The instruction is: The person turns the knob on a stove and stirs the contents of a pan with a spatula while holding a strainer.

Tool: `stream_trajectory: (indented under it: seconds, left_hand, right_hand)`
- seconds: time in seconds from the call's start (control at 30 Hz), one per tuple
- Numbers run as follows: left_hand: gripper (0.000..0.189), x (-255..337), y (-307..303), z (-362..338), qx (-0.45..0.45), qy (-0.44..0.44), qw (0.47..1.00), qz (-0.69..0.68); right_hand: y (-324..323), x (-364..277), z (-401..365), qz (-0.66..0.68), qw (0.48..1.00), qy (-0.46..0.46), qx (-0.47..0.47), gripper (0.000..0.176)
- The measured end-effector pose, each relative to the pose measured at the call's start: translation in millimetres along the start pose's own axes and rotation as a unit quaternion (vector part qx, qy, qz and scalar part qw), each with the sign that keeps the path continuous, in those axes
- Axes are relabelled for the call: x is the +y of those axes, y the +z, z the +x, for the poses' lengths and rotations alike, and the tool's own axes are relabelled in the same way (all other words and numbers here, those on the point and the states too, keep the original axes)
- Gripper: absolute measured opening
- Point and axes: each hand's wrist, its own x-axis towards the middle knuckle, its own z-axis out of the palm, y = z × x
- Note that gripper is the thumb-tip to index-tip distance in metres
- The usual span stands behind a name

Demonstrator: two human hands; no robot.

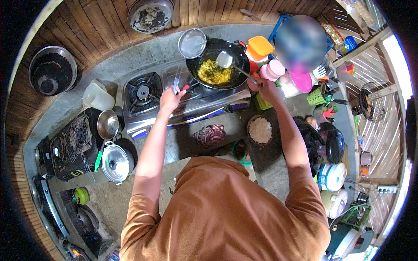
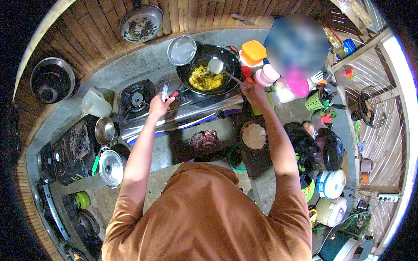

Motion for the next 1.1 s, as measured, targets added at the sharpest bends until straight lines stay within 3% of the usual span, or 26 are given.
stream_trajectory:
  seconds: [0.13,0.2,0.23,0.3,0.33,0.4,0.43,0.5,0.53,0.6,0.63,0.7,0.9,1.03,1.1]
  left_hand:
    - [0.037,2,-6,-4,-0.005,-0.005,1.0,-0.001]
    - [0.037,2,-6,-4,-0.003,-0.004,1.0,0.001]
    - [0.037,1,-6,-3,-0.001,-0.003,1.0,0.003]
    - [0.037,1,-5,-4,0.0,-0.005,1.0,-0.001]
    - [0.036,1,-5,-4,0.0,-0.007,1.0,-0.004]
    - [0.036,2,-5,-5,-0.002,-0.011,1.0,-0.003]
    - [0.036,3,-6,-5,-0.003,-0.014,1.0,-0.002]
    - [0.036,4,-7,-6,-0.004,-0.013,1.0,0.001]
    - [0.037,3,-6,-5,-0.004,-0.014,1.0,0.003]
    - [0.037,-2,-2,-3,0.006,-0.001,1.0,0.012]
    - [0.037,-3,-2,-3,0.016,0.011,1.0,0.02]
    - [0.038,-3,-2,-2,0.011,0.006,1.0,0.016]
    - [0.037,-1,-3,-5,0.0,-0.011,1.0,0.007]
    - [0.038,11,-10,-10,-0.014,-0.024,1.0,-0.01]
    - [0.038,6,-6,-8,0.004,0.001,1.0,0.005]
  right_hand:
    - [-4,3,1,-0.057,0.994,0.028,0.092,0.032]
    - [-9,4,2,-0.112,0.987,0.111,0.008,0.029]
    - [-7,15,2,-0.112,0.988,0.11,0.007,0.029]
    - [-1,36,2,-0.152,0.987,-0.055,-0.009,0.028]
    - [-9,23,2,-0.151,0.987,-0.055,-0.01,0.028]
    - [-23,-2,1,-0.1,0.981,0.012,-0.166,0.025]
    - [-21,-3,-1,-0.099,0.981,0.013,-0.165,0.025]
    - [-16,-6,-3,0.029,0.988,-0.014,-0.151,0.018]
    - [-21,-23,-6,0.029,0.988,-0.015,-0.151,0.018]
    - [-31,-51,-11,0.041,0.991,0.075,-0.107,0.018]
    - [-24,-39,-7,0.042,0.991,0.074,-0.107,0.018]
    - [0,-1,8,0.058,0.998,-0.023,-0.027,0.021]
    - [47,24,36,-0.063,0.996,0.046,0.048,0.029]
    - [83,40,52,-0.01,0.998,0.004,0.057,0.031]
    - [83,36,56,0.103,0.987,0.081,-0.09,0.032]
